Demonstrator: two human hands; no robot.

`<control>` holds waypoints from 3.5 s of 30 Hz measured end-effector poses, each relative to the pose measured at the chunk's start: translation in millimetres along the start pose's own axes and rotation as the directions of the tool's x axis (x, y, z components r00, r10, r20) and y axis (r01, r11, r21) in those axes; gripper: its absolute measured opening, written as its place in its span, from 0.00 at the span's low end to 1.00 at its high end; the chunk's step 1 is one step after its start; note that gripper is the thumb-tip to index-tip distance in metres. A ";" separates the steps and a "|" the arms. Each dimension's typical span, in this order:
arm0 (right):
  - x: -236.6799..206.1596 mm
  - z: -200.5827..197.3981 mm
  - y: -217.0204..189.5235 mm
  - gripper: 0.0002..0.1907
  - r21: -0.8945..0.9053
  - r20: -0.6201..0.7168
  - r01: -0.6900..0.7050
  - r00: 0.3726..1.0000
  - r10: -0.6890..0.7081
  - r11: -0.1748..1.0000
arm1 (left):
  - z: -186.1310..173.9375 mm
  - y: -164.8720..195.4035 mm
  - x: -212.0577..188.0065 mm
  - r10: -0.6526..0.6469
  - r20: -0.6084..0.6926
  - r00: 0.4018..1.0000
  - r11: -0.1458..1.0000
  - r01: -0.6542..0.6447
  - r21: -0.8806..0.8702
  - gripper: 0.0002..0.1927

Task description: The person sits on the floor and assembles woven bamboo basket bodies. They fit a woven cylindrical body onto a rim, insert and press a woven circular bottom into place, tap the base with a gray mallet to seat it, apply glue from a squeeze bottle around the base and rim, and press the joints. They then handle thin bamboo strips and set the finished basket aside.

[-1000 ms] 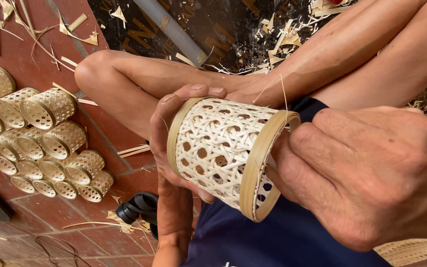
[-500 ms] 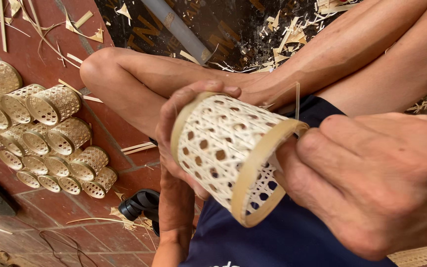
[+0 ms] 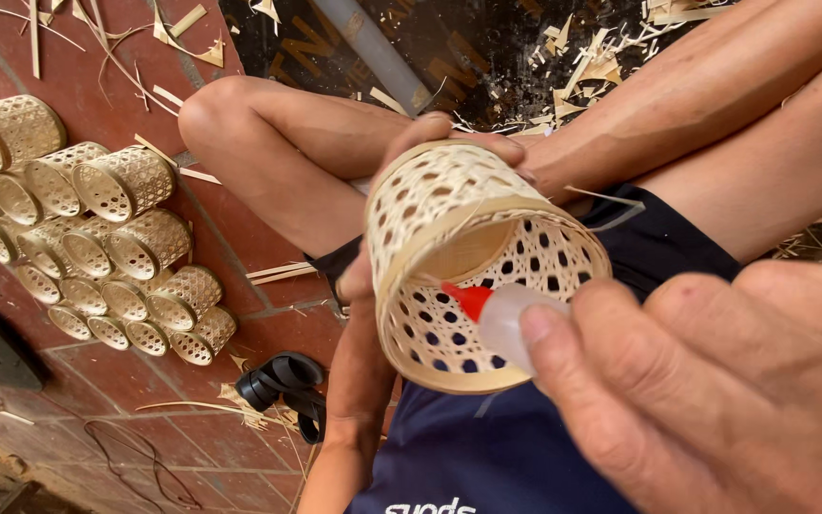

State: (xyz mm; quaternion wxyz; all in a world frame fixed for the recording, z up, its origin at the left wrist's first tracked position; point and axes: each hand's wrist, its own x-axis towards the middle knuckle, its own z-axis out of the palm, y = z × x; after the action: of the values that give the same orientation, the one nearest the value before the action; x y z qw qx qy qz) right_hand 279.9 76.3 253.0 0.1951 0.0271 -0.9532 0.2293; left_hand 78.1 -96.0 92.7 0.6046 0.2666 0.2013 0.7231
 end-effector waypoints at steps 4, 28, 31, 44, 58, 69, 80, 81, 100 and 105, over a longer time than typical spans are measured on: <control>-4.9 2.1 -14.3 0.16 -0.052 0.030 -0.113 0.993 0.115 0.992 | -4.3 -5.8 -8.7 -0.051 -0.013 0.999 0.994 0.049 -0.096 0.61; -9.1 11.9 -18.4 0.21 -0.024 0.149 -0.139 0.979 0.141 0.990 | 0.9 -57.6 17.1 -0.252 0.158 0.955 0.943 0.279 -0.180 0.66; -10.8 11.4 -19.1 0.23 0.001 0.161 -0.130 0.979 0.128 0.992 | -2.9 -39.7 11.9 -0.377 0.086 0.922 0.921 0.383 -0.070 0.67; -20.7 10.6 -19.2 0.22 -0.007 0.162 -0.265 0.951 0.263 0.964 | -32.5 -82.2 -48.6 -0.498 -0.010 0.867 0.812 0.462 -0.358 0.67; -23.0 5.7 -10.6 0.22 -0.089 0.250 -0.257 0.929 0.272 0.962 | 18.2 -53.5 -27.7 -0.679 -0.105 0.727 0.704 0.604 -0.373 0.68; -29.0 9.8 -6.9 0.17 -0.075 0.220 -0.306 0.923 0.315 0.949 | 18.2 -55.8 -32.0 -0.680 -0.140 0.720 0.706 0.589 -0.393 0.69; -105.0 61.2 35.4 0.21 0.447 0.076 -0.623 0.741 0.667 0.642 | -28.2 -39.9 -24.4 -0.423 -0.195 0.885 0.852 0.315 -0.417 0.68; -108.5 69.1 42.3 0.21 0.507 0.064 -0.619 0.721 0.690 0.600 | -33.3 -37.7 -23.8 -0.394 -0.213 0.894 0.867 0.284 -0.408 0.69; -82.9 176.0 155.4 0.22 0.936 -0.081 -0.224 0.611 0.787 0.270 | -63.5 137.5 -55.0 0.512 -0.596 0.619 0.665 0.154 0.731 0.67; -61.5 177.3 135.8 0.23 0.956 -0.196 -0.063 0.586 0.787 0.285 | -25.5 105.1 -6.0 0.380 -0.226 0.897 -0.262 0.339 0.904 0.66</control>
State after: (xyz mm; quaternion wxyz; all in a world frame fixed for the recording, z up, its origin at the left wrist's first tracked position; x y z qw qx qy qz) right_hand 253.7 115.9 26.2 0.3907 -0.2387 -0.5094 0.7286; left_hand -17.7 -120.8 136.5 0.0705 0.4703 0.8197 0.3193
